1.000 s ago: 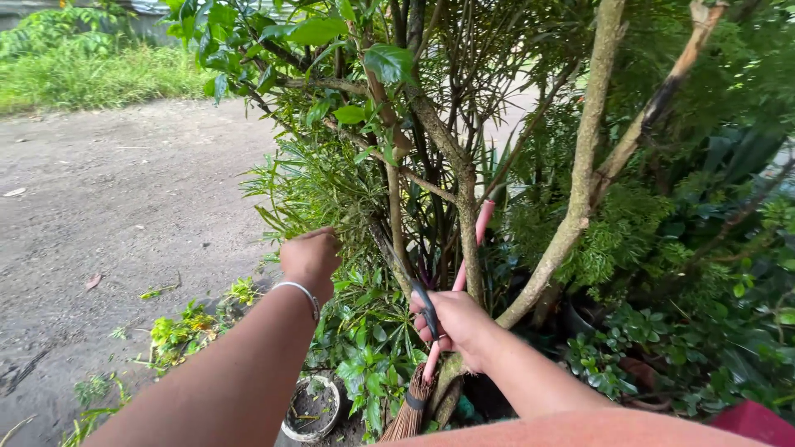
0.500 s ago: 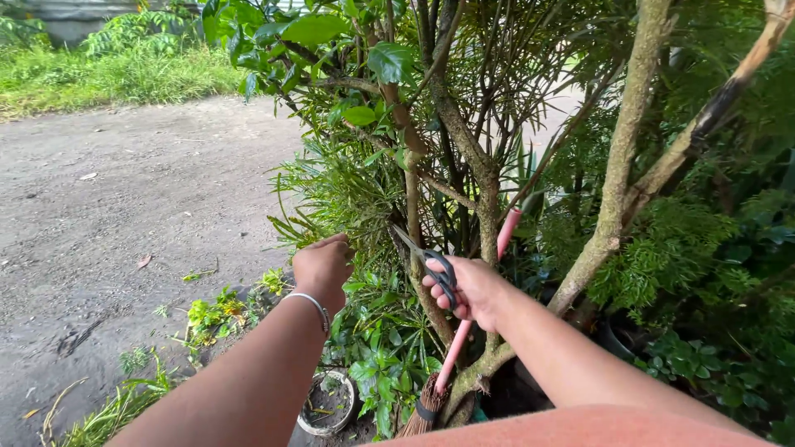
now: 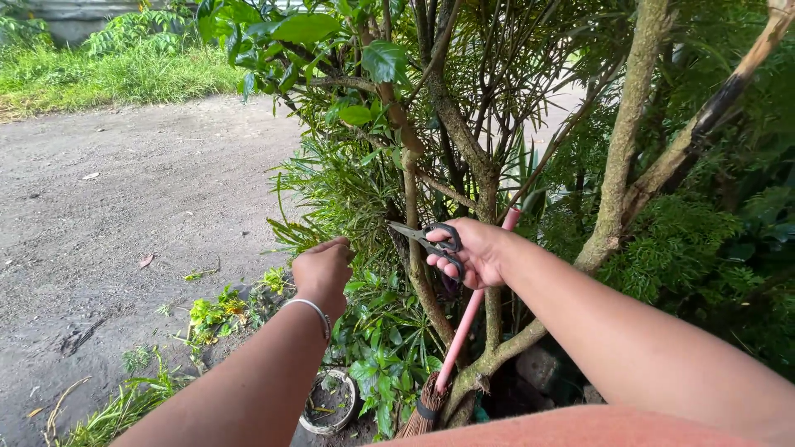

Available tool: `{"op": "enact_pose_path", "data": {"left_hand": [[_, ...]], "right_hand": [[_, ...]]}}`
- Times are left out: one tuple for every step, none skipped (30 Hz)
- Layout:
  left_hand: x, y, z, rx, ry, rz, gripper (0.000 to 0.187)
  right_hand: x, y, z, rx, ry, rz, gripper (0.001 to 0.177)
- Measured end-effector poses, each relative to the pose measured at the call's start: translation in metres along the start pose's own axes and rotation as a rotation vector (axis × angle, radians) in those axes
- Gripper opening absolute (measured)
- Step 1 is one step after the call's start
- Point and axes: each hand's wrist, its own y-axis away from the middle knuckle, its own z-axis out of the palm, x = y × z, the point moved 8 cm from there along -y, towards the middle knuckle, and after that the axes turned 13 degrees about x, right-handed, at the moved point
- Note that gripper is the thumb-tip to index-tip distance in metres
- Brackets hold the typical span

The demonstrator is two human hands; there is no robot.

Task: The recorder is pruning a small tree or large bush using a pair of scissors.

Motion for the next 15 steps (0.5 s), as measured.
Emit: {"op": "enact_pose_path", "data": {"left_hand": [[0.0,0.002,-0.001,0.005,-0.018,0.002,0.024],[0.001,0.004,-0.002,0.01,-0.036,0.003,0.026],[-0.001,0.002,-0.002,0.008,-0.035,0.003,0.026],[-0.003,0.0,-0.002,0.005,-0.039,0.01,0.028],[-0.005,-0.003,-0.002,0.002,-0.043,0.016,0.03],[-0.005,-0.002,-0.002,-0.001,-0.043,0.015,0.03],[-0.005,-0.002,-0.002,-0.008,-0.031,0.011,0.03],[-0.005,-0.002,-0.002,-0.016,-0.019,0.008,0.03],[-0.006,-0.002,-0.003,-0.016,-0.019,0.007,0.03],[-0.007,-0.001,-0.004,-0.016,-0.034,0.016,0.029],[-0.007,-0.001,-0.004,-0.016,-0.049,0.025,0.028],[-0.006,0.003,-0.005,-0.017,-0.049,0.026,0.028],[-0.002,0.007,-0.006,-0.003,-0.096,0.065,0.027],[0.002,0.011,-0.006,0.012,-0.143,0.104,0.027],[0.005,0.017,-0.006,0.012,-0.138,0.103,0.027]], "right_hand": [[-0.001,-0.001,0.001,0.0,0.017,-0.004,0.036],[-0.001,-0.002,0.003,0.0,0.034,-0.009,0.036],[0.002,-0.009,0.005,0.002,0.034,-0.009,0.036],[0.003,-0.015,0.007,-0.006,0.032,-0.033,0.036],[0.005,-0.021,0.01,-0.014,0.03,-0.056,0.035],[0.009,-0.023,0.012,-0.011,0.03,-0.055,0.035],[0.012,-0.023,0.016,-0.033,-0.01,-0.055,0.036],[0.016,-0.024,0.02,-0.055,-0.051,-0.054,0.037],[0.016,-0.02,0.022,-0.055,-0.051,-0.054,0.037],[0.016,-0.017,0.023,-0.05,-0.079,-0.043,0.036],[0.017,-0.013,0.024,-0.044,-0.109,-0.033,0.035],[0.009,-0.011,0.026,-0.043,-0.111,-0.033,0.035],[0.001,-0.008,0.024,-0.017,-0.045,-0.047,0.036],[-0.008,-0.005,0.022,0.009,0.021,-0.06,0.037],[-0.017,-0.002,0.022,0.011,0.026,-0.062,0.037]]}}
